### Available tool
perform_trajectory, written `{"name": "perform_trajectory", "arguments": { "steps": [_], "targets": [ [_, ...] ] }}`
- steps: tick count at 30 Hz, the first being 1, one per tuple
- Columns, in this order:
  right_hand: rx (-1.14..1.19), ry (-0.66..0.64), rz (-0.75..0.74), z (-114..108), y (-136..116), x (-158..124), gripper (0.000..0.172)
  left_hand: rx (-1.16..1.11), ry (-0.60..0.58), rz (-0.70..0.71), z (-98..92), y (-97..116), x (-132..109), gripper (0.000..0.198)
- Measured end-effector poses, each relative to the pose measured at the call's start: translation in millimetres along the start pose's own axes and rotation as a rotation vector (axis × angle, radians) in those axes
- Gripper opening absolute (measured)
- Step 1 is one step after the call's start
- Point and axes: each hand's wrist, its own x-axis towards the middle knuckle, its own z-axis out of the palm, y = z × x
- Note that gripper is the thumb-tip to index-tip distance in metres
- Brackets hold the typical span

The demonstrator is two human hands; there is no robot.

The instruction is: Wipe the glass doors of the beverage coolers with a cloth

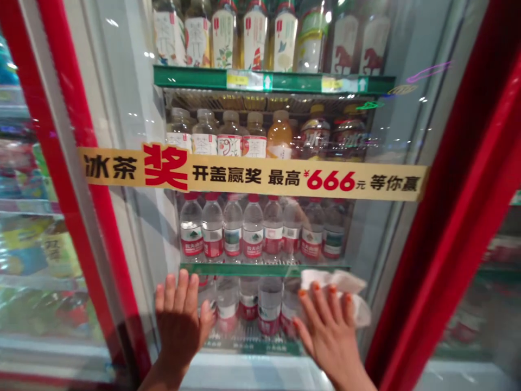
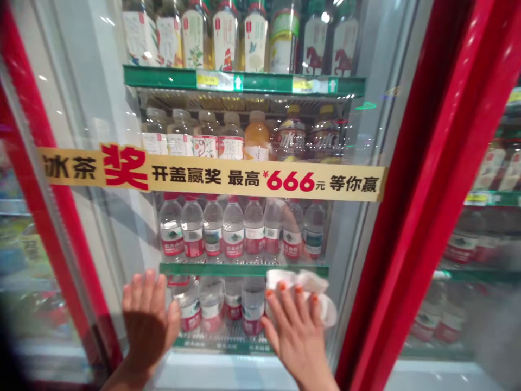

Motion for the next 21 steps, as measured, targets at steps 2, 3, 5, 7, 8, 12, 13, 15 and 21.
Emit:
{"name": "perform_trajectory", "arguments": {
  "steps": [2,3,5,7,8,12,13,15,21],
  "targets": [
    [-0.043,0.039,0.262,-3.0,21.9,0.8,0.074,0.006,0.012,0.033,0.7,-0.5,0.5,0.088],
    [-0.054,0.065,0.375,-0.9,22.9,6.9,0.074,0.005,0.021,0.039,0.9,-0.6,0.9,0.088],
    [-0.054,0.094,0.479,10.4,-0.8,18.8,0.076,-0.001,0.028,0.043,0.7,-0.2,1.8,0.086],
    [-0.029,0.061,0.366,24.5,-50.4,16.2,0.077,-0.005,0.026,0.052,-0.2,0.4,2.1,0.085],
    [-0.007,0.026,0.225,29.5,-77.5,7.2,0.075,-0.003,0.023,0.053,-0.7,0.6,1.7,0.086],
    [0.064,-0.034,-0.167,26.1,-122.6,-54.1,0.040,-0.003,0.012,0.029,0.5,-2.8,-5.5,0.091],
    [0.061,-0.033,-0.170,21.3,-110.4,-65.0,0.038,-0.018,0.009,0.016,1.9,-4.3,-7.9,0.092],
    [0.025,-0.030,-0.120,11.1,-65.9,-67.4,0.050,-0.049,0.013,-0.011,5.0,-6.9,-11.6,0.092],
    [-0.069,0.082,0.395,8.0,-3.5,35.4,0.077,-0.027,0.044,-0.010,4.4,-3.6,-6.1,0.086]
  ]
}}
